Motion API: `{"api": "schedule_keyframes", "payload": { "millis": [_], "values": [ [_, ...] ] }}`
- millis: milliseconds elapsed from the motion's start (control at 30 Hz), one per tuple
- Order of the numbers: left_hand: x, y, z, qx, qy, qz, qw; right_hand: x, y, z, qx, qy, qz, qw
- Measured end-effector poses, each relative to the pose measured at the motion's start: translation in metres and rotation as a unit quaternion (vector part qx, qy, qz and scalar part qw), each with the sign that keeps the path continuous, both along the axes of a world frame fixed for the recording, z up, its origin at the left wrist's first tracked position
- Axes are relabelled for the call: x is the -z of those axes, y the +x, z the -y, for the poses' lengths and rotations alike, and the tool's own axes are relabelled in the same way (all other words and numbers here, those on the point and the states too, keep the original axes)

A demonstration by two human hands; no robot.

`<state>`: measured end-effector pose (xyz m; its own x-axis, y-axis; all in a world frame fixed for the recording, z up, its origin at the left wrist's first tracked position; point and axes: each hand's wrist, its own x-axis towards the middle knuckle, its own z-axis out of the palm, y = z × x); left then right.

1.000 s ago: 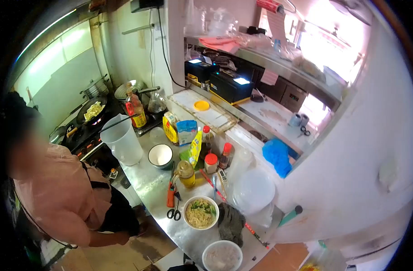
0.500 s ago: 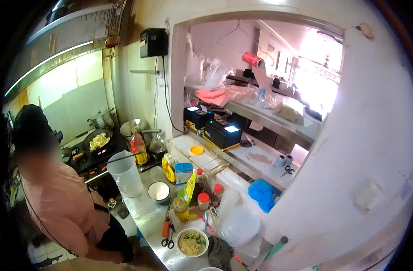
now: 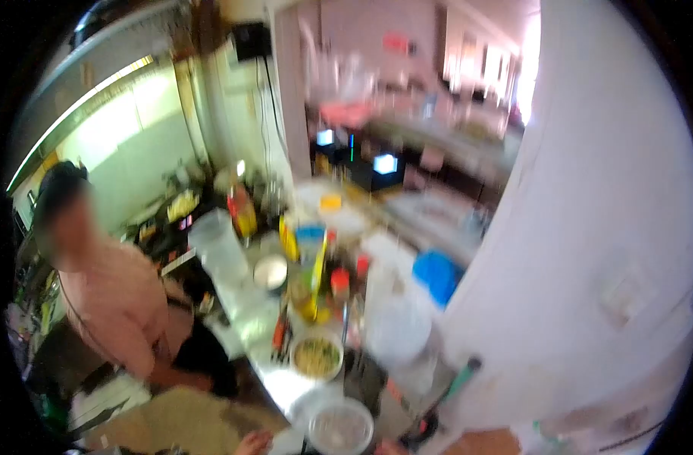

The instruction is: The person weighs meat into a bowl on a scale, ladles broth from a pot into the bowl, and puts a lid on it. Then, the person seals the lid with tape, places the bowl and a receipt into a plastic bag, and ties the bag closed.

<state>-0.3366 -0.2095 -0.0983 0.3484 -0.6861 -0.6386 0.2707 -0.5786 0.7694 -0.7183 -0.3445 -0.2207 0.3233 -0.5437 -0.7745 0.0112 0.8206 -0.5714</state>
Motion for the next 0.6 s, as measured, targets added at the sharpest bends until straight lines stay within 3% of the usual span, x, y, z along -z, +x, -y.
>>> {"api": "schedule_keyframes", "payload": {
  "millis": [33,67,100,133,433,600],
  "values": [
    [0.017,0.004,-0.016,0.027,-0.017,-0.004,0.999,-0.048,0.025,0.003,-0.015,-0.031,0.005,0.999],
    [-0.012,-0.013,-0.013,0.021,0.017,0.027,0.999,-0.06,0.03,0.005,-0.036,-0.077,0.029,0.996],
    [-0.037,-0.032,-0.008,-0.037,0.038,-0.029,0.998,-0.071,0.034,0.0,0.011,-0.047,0.034,0.998],
    [-0.056,-0.045,-0.004,-0.046,0.027,-0.017,0.998,-0.071,0.04,0.005,0.011,-0.049,0.023,0.998],
    [-0.026,-0.064,-0.079,-0.044,0.044,-0.033,0.998,-0.044,0.049,0.012,-0.025,-0.026,0.035,0.999],
    [-0.081,-0.082,-0.114,0.016,0.09,0.056,0.994,-0.058,0.04,0.021,-0.027,0.013,0.113,0.993]
  ]
}}
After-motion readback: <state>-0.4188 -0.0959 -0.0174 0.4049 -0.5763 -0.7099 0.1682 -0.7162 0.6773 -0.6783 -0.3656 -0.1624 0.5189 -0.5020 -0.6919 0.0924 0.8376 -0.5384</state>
